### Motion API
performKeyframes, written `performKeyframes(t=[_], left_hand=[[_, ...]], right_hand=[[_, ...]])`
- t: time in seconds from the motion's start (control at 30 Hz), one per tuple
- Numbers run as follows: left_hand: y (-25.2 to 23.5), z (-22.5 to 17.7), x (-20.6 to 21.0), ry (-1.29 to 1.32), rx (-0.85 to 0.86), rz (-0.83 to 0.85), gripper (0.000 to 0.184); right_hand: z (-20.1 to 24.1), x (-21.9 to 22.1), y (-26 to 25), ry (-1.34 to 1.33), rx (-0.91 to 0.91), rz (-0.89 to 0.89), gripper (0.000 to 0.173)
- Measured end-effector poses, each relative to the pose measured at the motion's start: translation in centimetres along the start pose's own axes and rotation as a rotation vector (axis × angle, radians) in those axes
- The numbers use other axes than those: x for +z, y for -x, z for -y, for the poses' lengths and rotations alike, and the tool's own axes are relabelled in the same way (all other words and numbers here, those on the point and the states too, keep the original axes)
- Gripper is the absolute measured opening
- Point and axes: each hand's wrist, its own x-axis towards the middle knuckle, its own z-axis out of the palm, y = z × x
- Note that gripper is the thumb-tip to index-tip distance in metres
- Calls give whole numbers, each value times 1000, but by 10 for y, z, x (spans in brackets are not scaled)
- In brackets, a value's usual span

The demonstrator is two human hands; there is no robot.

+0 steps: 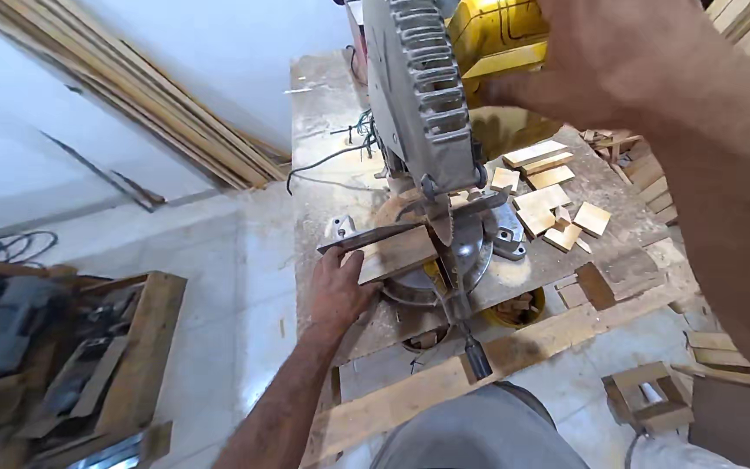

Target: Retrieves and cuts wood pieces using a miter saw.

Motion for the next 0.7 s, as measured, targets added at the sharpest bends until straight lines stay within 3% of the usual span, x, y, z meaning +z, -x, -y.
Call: performKeyframes(t=[0.17,0.27,0.4,0.53,0.7], left_hand=[[13,3,8,138,-89,-69,71],[20,1,16,290,-166,-105,70],[24,-1,32,385,-147,-178,55],[28,0,44,374,-123,-232,54],[30,2,53,378,0,-342,53]], right_hand=[[6,-3,-31,-290,-15,259,26],[16,-3,-34,-282,-39,316,17],[24,-7,-22,-90,-19,398,26],[32,-13,-10,181,-95,654,41],[23,14,28,210,-51,460,41]])
